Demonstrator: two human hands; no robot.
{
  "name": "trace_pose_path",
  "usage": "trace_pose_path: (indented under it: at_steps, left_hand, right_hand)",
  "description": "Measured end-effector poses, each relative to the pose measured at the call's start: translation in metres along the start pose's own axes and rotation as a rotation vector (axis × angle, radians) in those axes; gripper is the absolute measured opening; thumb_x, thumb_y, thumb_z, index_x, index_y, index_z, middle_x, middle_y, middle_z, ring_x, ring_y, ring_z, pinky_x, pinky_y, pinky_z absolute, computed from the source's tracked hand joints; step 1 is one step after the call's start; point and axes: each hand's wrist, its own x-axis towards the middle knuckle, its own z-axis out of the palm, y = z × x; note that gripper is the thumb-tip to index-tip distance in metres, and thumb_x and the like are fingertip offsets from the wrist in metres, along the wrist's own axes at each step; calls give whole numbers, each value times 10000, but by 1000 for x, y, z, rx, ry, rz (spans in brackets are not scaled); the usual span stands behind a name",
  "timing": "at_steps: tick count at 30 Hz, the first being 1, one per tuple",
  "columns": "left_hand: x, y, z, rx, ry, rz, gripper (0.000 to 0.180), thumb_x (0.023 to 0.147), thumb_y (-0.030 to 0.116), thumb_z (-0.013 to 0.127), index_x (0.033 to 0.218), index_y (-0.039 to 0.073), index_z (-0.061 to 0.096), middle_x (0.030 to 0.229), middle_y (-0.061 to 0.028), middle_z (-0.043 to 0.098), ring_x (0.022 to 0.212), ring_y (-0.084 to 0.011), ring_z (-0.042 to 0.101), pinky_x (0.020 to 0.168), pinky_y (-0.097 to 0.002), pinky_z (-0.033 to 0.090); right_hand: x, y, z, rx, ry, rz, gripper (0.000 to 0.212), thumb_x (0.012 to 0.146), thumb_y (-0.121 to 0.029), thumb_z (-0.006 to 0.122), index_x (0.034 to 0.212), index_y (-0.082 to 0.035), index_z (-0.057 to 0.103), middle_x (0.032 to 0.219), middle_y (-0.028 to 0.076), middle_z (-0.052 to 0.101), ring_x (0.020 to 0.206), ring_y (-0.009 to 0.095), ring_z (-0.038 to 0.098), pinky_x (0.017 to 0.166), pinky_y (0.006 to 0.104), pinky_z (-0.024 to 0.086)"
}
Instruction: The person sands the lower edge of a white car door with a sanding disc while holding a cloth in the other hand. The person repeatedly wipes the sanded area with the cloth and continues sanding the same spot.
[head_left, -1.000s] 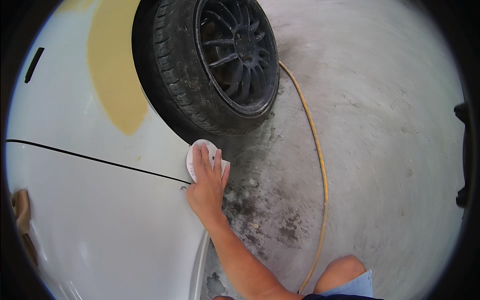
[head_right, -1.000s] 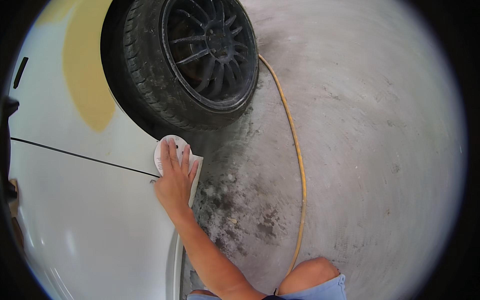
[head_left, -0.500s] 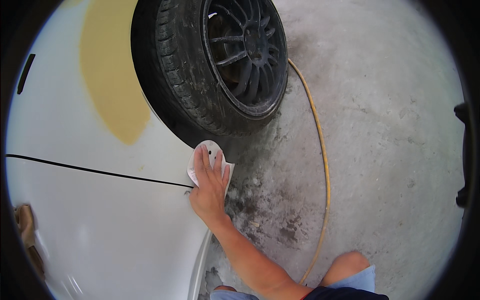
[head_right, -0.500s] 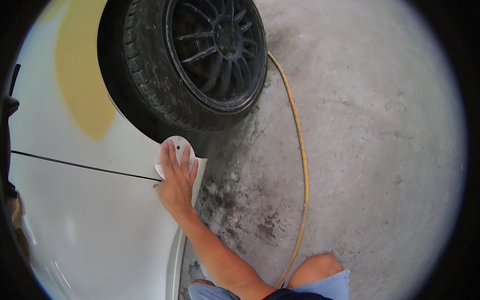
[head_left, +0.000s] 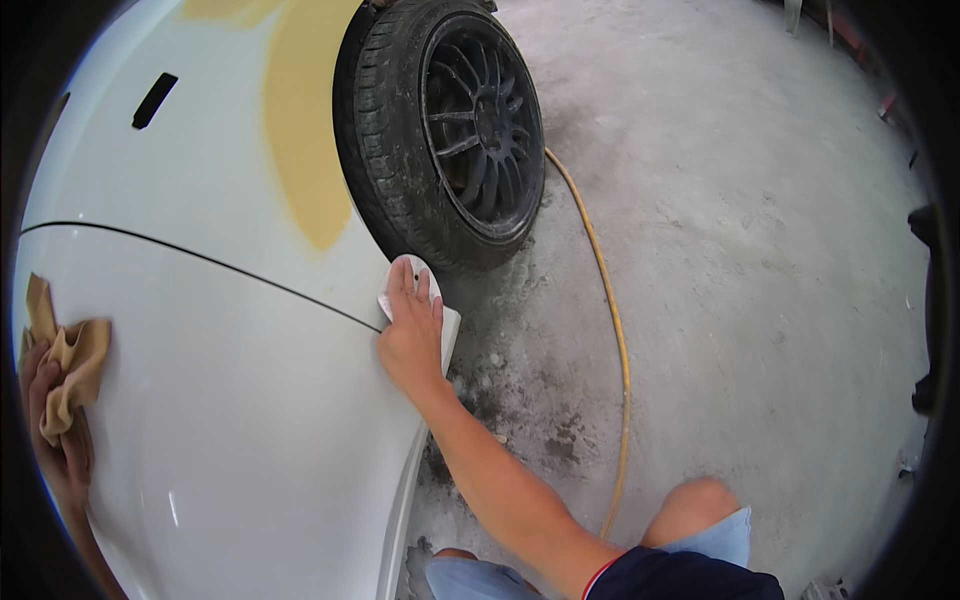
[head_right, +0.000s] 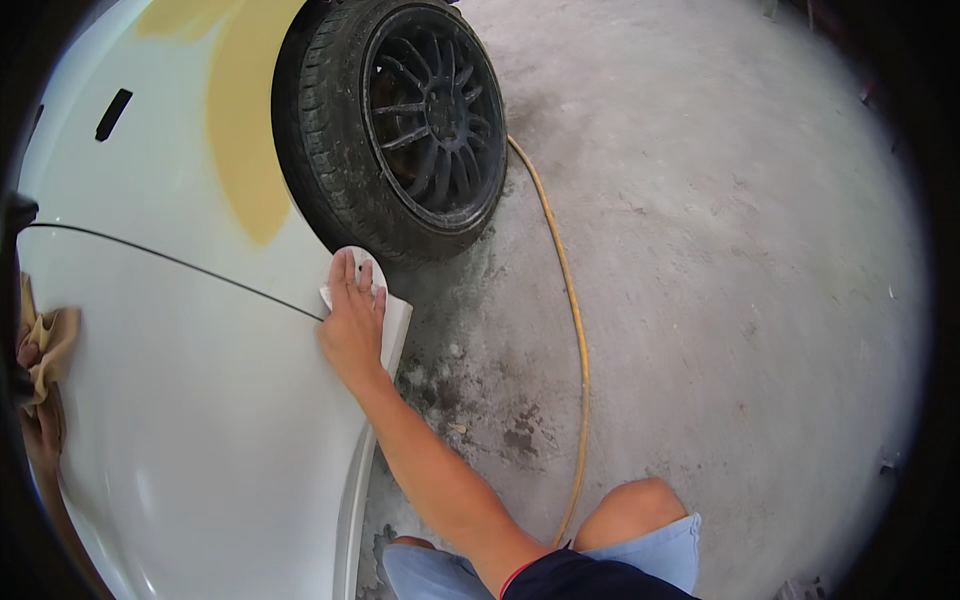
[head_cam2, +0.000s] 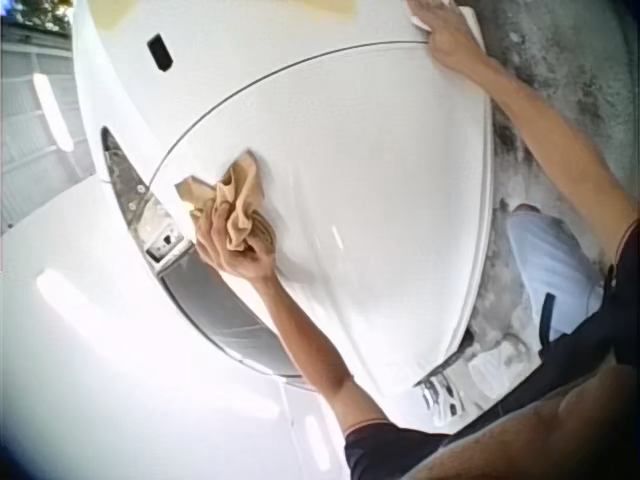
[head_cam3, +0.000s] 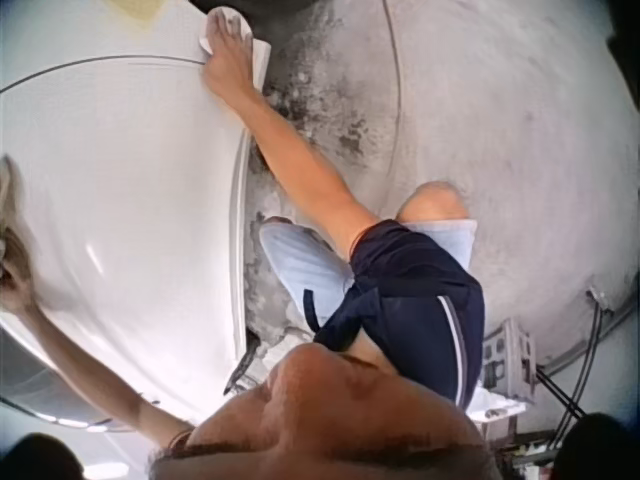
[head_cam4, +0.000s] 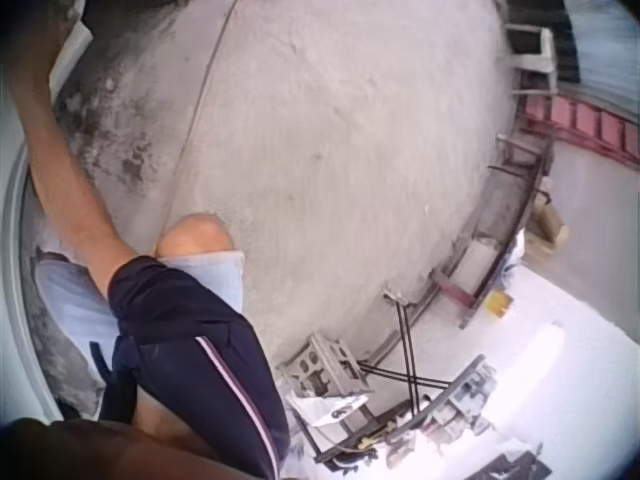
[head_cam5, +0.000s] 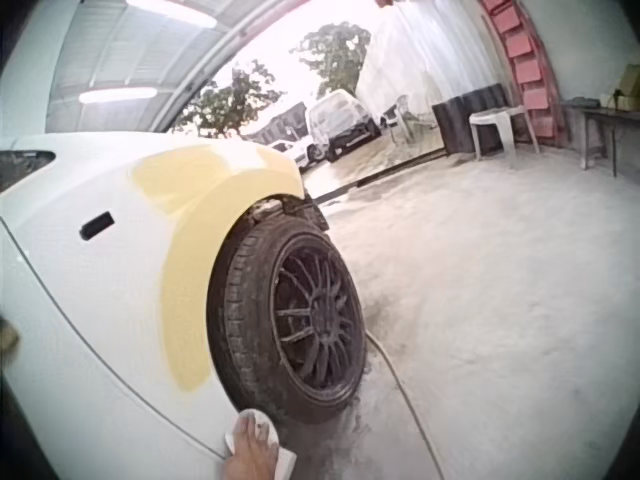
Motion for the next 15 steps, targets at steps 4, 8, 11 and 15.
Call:
trace_pose_path:
  at_steps: [4, 8, 11, 15]
  left_hand:
    - [6, -4, 0, 202, 68, 54, 420, 1043, 265, 508, 1385, 70, 654, 1485, -168, 611, 1464, -386, 500, 1229, -530, 371]
    - [18, 13, 4, 208, 185, 31, 382, 930, 174, 576, 1273, 61, 701, 1410, -150, 663, 1378, -389, 564, 1198, -514, 397]
    - [24, 28, 4, 175, 252, 2, 372, 883, 130, 602, 1235, 55, 697, 1358, -135, 679, 1310, -383, 593, 1156, -492, 416]
    - [31, 40, -1, 131, 338, 51, 343, 851, 103, 615, 1181, 64, 697, 1308, -112, 687, 1256, -362, 609, 1120, -478, 432]
  right_hand:
    - [-28, 39, -25, 224, 10, 389, 786, 945, -1, 505, 1683, -93, 250, 1711, 154, 370, 1545, 430, 376, 1267, 509, 299]
    - [-72, 73, -23, 502, 361, 472, 696, 1029, -64, 463, 1689, -76, 241, 1676, 216, 407, 1549, 373, 393, 1249, 443, 341]
    - [-97, 62, 1, 308, 324, 308, 649, 1051, -120, 474, 1670, -54, 291, 1622, 210, 480, 1467, 371, 449, 1206, 453, 350]
    - [-137, 8, 24, 202, 330, 184, 464, 1052, -188, 546, 1490, -37, 543, 1405, 200, 629, 1198, 345, 581, 1089, 457, 428]
